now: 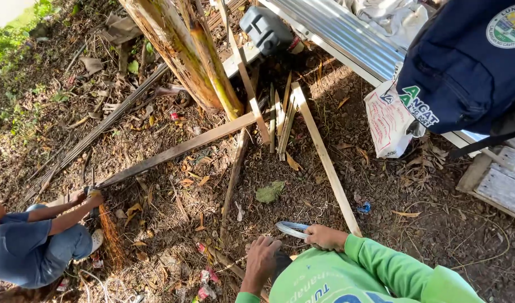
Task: Handling and organizing coils of wire and other metal materials at a construction site.
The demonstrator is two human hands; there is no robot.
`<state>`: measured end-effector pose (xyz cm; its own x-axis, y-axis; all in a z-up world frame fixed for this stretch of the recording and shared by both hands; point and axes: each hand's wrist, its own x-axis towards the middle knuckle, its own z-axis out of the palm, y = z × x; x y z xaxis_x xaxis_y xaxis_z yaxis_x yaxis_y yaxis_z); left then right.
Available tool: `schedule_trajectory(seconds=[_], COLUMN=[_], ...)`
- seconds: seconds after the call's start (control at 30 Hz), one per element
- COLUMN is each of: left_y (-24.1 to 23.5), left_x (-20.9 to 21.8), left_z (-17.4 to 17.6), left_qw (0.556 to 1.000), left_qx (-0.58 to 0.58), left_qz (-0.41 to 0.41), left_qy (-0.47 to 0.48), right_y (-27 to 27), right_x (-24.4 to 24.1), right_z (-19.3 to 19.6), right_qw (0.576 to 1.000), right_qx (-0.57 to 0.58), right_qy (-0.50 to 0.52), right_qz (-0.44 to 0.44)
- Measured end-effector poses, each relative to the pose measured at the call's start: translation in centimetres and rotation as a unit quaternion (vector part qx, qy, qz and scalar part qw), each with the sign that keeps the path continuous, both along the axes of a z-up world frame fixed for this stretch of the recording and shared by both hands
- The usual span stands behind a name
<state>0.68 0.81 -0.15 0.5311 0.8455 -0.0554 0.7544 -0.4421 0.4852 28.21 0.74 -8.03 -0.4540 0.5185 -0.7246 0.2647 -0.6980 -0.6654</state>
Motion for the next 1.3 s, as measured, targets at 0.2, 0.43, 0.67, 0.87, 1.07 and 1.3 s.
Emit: schedule_trajectory(seconds=[0.2, 0.43, 0.67, 0.87, 1.07, 1.3], left_y=[1.0, 1.0, 1.7, 1.4, 0.6, 0.9], left_x=[0.7, 0.7, 0.2, -0.4, -1.1, -0.6], left_z=[1.3, -1.0, 0.3, 1.2, -0.5, -2.5], left_qw=[0.997, 0.993, 0.993, 0.991, 0.989, 0.995], left_qx=[0.052, 0.087, 0.061, 0.073, 0.054, -0.074], left_qz=[-0.048, -0.082, -0.098, -0.111, -0.137, -0.063], left_qy=[-0.019, -0.012, 0.004, -0.011, 0.014, 0.003], right_y=[-0.5, -0.2, 0.5, 0.8, 0.8, 0.8], right_x=[0.8, 1.6, 0.6, 0.5, 0.0, 0.5], right_z=[-1.4, -1.8, -2.0, -2.5, -2.7, -3.0], right_qw=[1.000, 0.999, 0.999, 1.000, 0.999, 0.999], right_qx=[-0.006, -0.036, -0.031, -0.011, 0.001, 0.018], right_qy=[0.009, 0.014, 0.026, -0.001, -0.004, -0.010], right_qz=[-0.020, -0.027, -0.027, 0.012, 0.034, 0.044])
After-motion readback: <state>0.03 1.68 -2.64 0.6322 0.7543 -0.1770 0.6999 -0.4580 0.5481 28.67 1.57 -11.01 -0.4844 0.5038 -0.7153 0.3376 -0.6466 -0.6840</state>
